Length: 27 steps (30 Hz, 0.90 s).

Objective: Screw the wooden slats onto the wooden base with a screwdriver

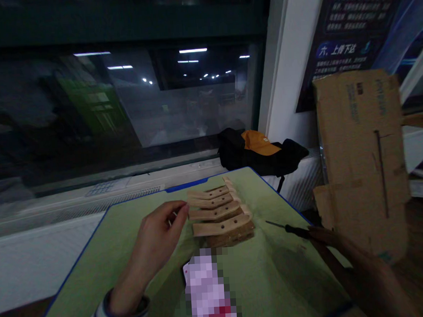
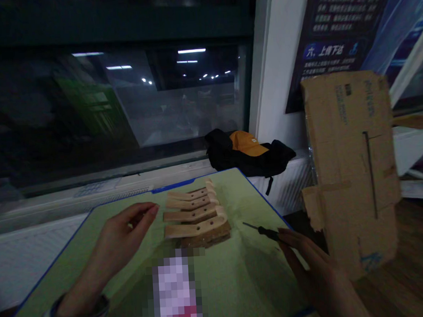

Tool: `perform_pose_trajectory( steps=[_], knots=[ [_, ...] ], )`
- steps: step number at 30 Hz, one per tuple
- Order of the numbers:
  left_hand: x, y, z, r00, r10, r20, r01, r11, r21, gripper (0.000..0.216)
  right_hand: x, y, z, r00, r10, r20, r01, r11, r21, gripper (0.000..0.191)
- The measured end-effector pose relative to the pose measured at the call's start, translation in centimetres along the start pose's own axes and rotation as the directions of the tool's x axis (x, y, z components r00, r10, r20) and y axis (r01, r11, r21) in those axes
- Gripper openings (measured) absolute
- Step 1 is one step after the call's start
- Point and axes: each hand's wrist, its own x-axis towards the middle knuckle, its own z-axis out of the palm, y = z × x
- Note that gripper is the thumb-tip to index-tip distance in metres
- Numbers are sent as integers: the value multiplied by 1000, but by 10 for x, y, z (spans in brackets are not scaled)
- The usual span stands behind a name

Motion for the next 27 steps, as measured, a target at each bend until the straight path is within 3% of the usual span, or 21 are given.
perform_pose_trajectory(
  steps=[4, 8, 17, 27],
  knots=[
    [-15, -38, 15, 993, -120, 12, 121, 990, -75, 43, -22, 6, 13, 999, 30, -27, -31, 999, -29, 16],
    [-24, -53, 28, 981, -193, 10, 192, 965, -176, 53, -33, 2, 14, 996, 74, 41, -71, 996, -59, 20],
    [-38, -58, 51, 971, -223, 85, 238, 905, -353, 52, -38, -8, 21, 978, 83, 193, -57, 989, -135, 32],
    [-42, -49, 51, 959, -268, 95, 275, 795, -540, 50, -25, -15, 15, 933, 178, 314, -157, 983, -91, 34]
  ],
)
